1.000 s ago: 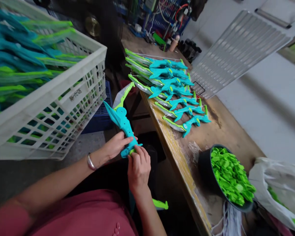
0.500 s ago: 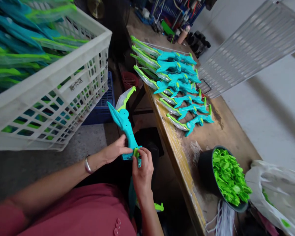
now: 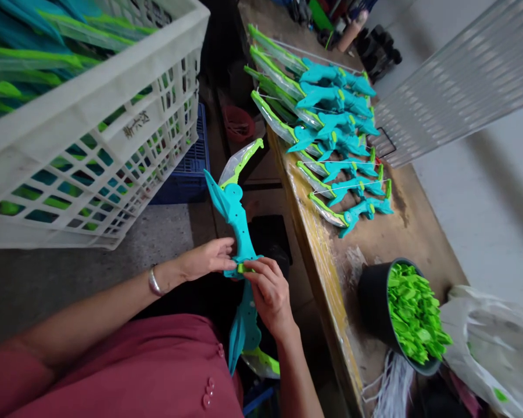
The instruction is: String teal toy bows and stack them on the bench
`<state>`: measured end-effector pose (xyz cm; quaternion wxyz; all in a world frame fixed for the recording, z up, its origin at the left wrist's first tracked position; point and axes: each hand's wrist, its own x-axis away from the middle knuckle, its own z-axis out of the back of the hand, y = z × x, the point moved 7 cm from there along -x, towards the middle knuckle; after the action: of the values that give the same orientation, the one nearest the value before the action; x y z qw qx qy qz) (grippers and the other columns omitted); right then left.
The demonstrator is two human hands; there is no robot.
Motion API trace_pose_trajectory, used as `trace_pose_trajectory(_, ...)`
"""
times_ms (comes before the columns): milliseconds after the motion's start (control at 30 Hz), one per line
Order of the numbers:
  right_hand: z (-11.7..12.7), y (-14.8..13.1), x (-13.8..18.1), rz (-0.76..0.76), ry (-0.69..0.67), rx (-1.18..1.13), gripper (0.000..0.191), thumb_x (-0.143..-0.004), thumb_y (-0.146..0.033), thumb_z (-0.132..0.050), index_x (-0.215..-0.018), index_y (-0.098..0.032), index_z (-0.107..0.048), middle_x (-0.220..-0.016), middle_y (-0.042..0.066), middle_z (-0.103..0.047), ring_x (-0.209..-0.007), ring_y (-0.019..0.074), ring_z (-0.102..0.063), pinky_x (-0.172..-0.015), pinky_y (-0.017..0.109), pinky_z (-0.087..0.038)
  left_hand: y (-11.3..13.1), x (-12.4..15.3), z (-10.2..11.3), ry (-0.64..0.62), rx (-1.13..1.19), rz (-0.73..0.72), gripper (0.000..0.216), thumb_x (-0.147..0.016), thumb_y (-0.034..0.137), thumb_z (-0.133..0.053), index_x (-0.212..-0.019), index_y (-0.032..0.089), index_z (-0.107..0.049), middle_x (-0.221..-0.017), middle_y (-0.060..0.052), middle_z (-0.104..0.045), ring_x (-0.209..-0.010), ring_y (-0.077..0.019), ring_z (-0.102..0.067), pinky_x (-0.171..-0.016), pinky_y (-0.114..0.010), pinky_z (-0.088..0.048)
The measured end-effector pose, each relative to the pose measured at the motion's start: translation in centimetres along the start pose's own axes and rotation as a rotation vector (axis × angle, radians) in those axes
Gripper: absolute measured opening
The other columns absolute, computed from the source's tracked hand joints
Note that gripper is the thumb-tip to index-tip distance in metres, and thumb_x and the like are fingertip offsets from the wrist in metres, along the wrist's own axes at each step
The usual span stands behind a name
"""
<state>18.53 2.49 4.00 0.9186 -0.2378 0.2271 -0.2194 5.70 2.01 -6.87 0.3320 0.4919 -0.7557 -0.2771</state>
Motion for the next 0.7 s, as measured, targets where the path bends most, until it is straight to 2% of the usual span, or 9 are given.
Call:
trace_pose_trajectory(167,-0.1,0.1,0.1,0.049,-0.011,0.023,0.031,-0.097,0.002,-0.056,-0.112,-0.023,-0.066,-0.12,0.007,-0.072,-0.114,0.0241,-0.062,-0.094,0.044,-0.057,0.3,0.1,-0.2,-0.074,0.008,-0.023,0.047,-0.068,0.025,-0.084,-0.108,0.016,-0.062,-0.103,-0.009,-0.07,-0.099,-0.0239,-0.066,-0.094,-0.041,-0.051)
trace_pose_trajectory(300,-0.2,0.1,0.3,0.081,-0.054,0.071,0.033,-0.099,0.001,-0.052,-0.117,-0.022,-0.066,-0.126,0.008,-0.071,-0.118,0.0255,-0.06,-0.095,0.046,-0.057,0.8,0.2,-0.3,-0.062,-0.008,-0.06,0.052,-0.066,0.023,-0.086,-0.111,0.016,-0.061,-0.107,-0.011,-0.071,-0.104,-0.0262,-0.066,-0.098,-0.044,-0.049)
trace_pose_trajectory(467,-0.2,-0.1,0.2,0.084,-0.047,0.038,0.032,-0.1,0.0,-0.052,-0.117,-0.023,-0.067,-0.126,0.008,-0.071,-0.117,0.0255,-0.06,-0.096,0.047,-0.056,0.9,0.3,-0.7,0.014,-0.044,-0.099,0.048,-0.064,0.021,-0.087,-0.101,0.018,-0.056,-0.103,-0.007,-0.069,-0.099,-0.0235,-0.066,-0.093,-0.041,-0.051)
trace_pose_trajectory(567,0.3,-0.6,0.1,0.011,0.036,-0.019,0.028,-0.098,-0.002,-0.059,-0.111,-0.025,-0.068,-0.121,0.005,-0.073,-0.116,0.0238,-0.061,-0.098,0.044,-0.054,1.2,0.8,-1.3,0.017,-0.06,-0.13,0.048,-0.065,0.021,-0.086,-0.102,0.019,-0.055,-0.108,-0.007,-0.068,-0.103,-0.0235,-0.065,-0.096,-0.041,-0.05)
trace_pose_trajectory(700,1.4,-0.4,0.7,-0.253,0.171,-0.12,0.026,-0.095,-0.015,-0.073,-0.117,-0.028,-0.07,-0.137,0.007,-0.063,-0.126,0.0254,-0.059,-0.105,0.043,-0.051,2.4,1.9,-2.4,-0.014,-0.132,-0.189,0.051,-0.071,0.021,-0.082,-0.114,0.018,-0.056,-0.124,-0.011,-0.068,-0.116,-0.0264,-0.063,-0.104,-0.043,-0.048)
